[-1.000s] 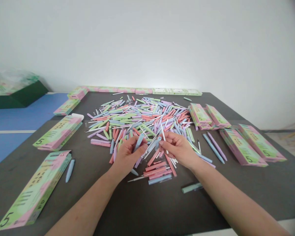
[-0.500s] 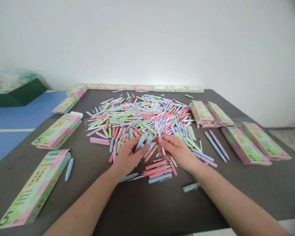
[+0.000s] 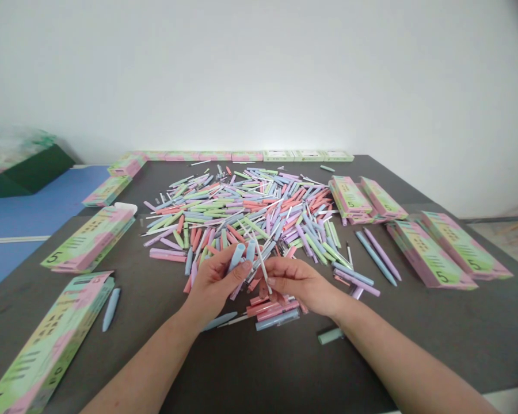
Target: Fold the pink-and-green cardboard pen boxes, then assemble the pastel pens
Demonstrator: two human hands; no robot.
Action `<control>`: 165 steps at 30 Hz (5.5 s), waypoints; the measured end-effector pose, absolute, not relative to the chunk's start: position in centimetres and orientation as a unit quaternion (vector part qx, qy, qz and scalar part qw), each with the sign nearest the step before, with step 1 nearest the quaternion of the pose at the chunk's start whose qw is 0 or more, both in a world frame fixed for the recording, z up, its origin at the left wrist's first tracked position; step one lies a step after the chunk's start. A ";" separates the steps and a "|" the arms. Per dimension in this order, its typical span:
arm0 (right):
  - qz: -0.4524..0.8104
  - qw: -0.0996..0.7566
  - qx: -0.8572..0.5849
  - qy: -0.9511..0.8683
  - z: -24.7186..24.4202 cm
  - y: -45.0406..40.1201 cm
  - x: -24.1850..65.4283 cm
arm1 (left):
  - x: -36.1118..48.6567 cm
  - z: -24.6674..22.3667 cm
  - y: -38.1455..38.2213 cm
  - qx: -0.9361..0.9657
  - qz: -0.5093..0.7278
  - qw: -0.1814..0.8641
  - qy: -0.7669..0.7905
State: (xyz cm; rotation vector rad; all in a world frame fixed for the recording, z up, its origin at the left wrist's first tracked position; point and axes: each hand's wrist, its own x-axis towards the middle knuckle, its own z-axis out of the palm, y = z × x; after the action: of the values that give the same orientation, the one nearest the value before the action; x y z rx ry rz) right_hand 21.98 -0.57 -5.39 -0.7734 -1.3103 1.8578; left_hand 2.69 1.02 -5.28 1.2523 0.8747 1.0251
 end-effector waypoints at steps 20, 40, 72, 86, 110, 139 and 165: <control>0.697 0.264 -0.357 -0.564 -4.6 -1.3 21.8 | 2.4 -5.0 0.8 0.505 0.448 0.638 0.370; 0.731 0.273 -0.289 -0.554 -4.5 -1.0 23.3 | 1.8 -5.2 0.3 0.542 0.420 0.655 0.319; 0.492 0.341 -0.516 -0.612 -2.8 0.1 26.0 | 2.6 -4.0 0.4 0.515 0.435 0.641 0.367; 0.132 0.121 -0.581 -0.794 -5.6 1.4 24.5 | 2.7 -4.7 0.8 0.471 0.473 0.644 0.375; 0.080 0.067 -0.637 -0.764 -5.3 4.3 24.5 | 2.6 -4.3 0.9 0.491 0.469 0.643 0.356; 0.061 0.020 -0.661 -0.748 -5.5 5.2 22.2 | 2.6 -4.5 1.0 0.503 0.469 0.637 0.347; 0.069 0.020 -0.682 -0.728 -5.3 6.8 21.5 | 2.8 -4.1 1.0 0.453 0.502 0.647 0.352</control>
State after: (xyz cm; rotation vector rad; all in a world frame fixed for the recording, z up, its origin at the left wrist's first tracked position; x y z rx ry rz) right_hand 21.49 6.81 -5.31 -2.1141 -2.2589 0.2140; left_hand 2.77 0.97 -4.06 1.0311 0.8000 1.1407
